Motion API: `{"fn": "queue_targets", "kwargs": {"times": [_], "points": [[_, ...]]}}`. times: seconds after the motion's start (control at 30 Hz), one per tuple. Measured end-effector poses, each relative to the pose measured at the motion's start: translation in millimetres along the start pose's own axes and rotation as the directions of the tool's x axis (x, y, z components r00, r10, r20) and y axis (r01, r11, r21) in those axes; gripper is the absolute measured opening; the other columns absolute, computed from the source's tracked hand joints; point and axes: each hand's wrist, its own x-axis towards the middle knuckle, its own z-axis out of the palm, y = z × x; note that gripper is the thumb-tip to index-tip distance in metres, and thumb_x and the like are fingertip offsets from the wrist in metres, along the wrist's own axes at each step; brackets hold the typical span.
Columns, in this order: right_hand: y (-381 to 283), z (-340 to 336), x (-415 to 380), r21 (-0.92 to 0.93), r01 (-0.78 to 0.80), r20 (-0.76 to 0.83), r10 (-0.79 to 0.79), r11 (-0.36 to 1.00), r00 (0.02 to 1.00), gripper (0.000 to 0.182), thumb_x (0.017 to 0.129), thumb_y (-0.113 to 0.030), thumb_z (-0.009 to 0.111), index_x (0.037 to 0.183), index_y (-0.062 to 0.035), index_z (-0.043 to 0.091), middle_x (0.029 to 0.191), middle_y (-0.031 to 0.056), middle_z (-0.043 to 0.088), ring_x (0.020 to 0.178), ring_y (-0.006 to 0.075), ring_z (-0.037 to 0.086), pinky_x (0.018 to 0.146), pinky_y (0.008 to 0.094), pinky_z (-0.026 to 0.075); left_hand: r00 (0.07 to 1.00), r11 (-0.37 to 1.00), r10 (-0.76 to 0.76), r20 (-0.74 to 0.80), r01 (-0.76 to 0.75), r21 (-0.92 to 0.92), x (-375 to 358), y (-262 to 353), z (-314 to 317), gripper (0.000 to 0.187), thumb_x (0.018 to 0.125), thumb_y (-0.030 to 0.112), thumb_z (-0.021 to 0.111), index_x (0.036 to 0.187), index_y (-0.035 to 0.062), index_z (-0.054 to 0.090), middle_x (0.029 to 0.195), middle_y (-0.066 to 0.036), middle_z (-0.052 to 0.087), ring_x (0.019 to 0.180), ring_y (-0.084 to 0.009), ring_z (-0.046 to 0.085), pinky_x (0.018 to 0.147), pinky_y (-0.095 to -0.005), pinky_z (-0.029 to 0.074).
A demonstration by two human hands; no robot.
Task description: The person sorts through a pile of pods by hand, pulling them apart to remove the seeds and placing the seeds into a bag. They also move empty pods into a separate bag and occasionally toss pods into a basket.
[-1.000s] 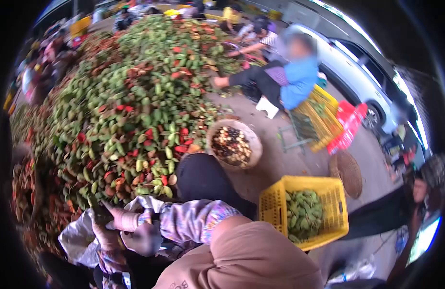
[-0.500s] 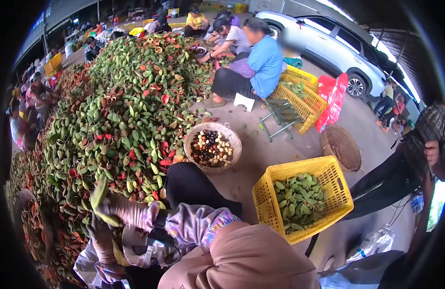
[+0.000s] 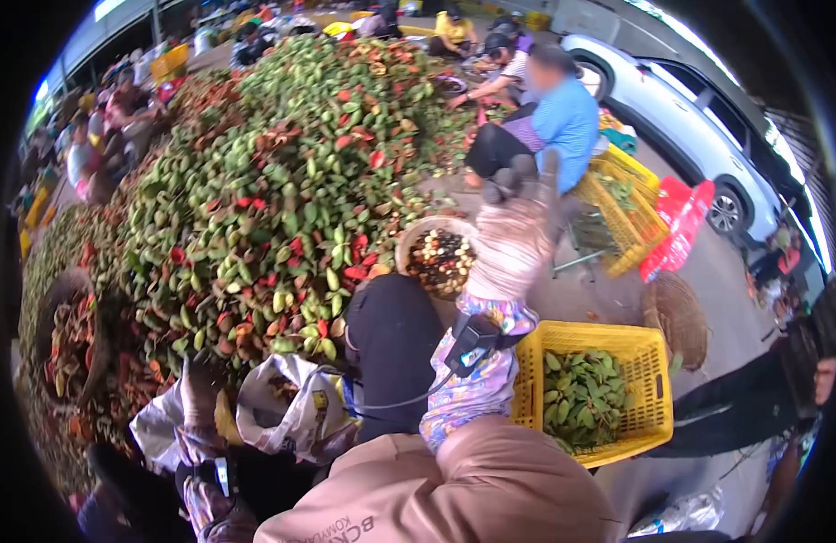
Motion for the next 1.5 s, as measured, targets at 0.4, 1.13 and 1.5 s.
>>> {"fn": "queue_targets", "kwargs": {"times": [0.4, 1.13, 1.5], "points": [[239.0, -26.9, -76.2, 0.115, -0.745, -0.07, 0.754, 0.656, 0.653, 0.032, 0.09, -0.032, 0.056, 0.106, -0.0052, 0.061, 0.084, 0.0083, 0.065, 0.069, 0.02, 0.059, 0.054, 0.0303, 0.046, 0.943, 0.78, -0.11, -0.315, -0.115, -0.616, -43.7, 78.4, 37.7, 0.045, 0.093, 0.047, 0.044, 0.116, 0.0091, 0.051, 0.099, -0.007, 0.061, 0.089, -0.0247, 0.058, 0.079, -0.036, 0.045], [448.7, -253.4, -427.1, -0.807, -0.331, -0.51, 0.86, -0.49, -0.028, 0.038, 0.076, -0.011, 0.067, 0.111, -0.0013, 0.057, 0.096, 0.0133, 0.066, 0.085, 0.0245, 0.062, 0.075, 0.0332, 0.047, 0.809, 0.746, -0.376, -0.452, -0.025, -0.665, -21.8, 97.6, 15.8, 0.054, 0.088, 0.047, 0.052, 0.118, 0.0024, 0.052, 0.098, -0.012, 0.062, 0.089, -0.0279, 0.06, 0.081, -0.0394, 0.046], [395.4, -42.2, -287.3, -0.791, -0.611, 0.26, 0.89, -0.026, -0.374, 0.038, 0.082, -0.03, 0.065, 0.106, -0.0009, 0.064, 0.085, 0.0, 0.064, 0.079, 0.009, 0.057, 0.073, 0.0234, 0.044, 0.884, 0.769, 0.223, -0.411, 0.1, 0.632, -27.2, 92.6, 32.8, 0.058, 0.085, 0.025, 0.065, 0.133, 0.0017, 0.042, 0.118, -0.013, 0.052, 0.11, -0.0239, 0.049, 0.091, -0.0353, 0.042]]}}
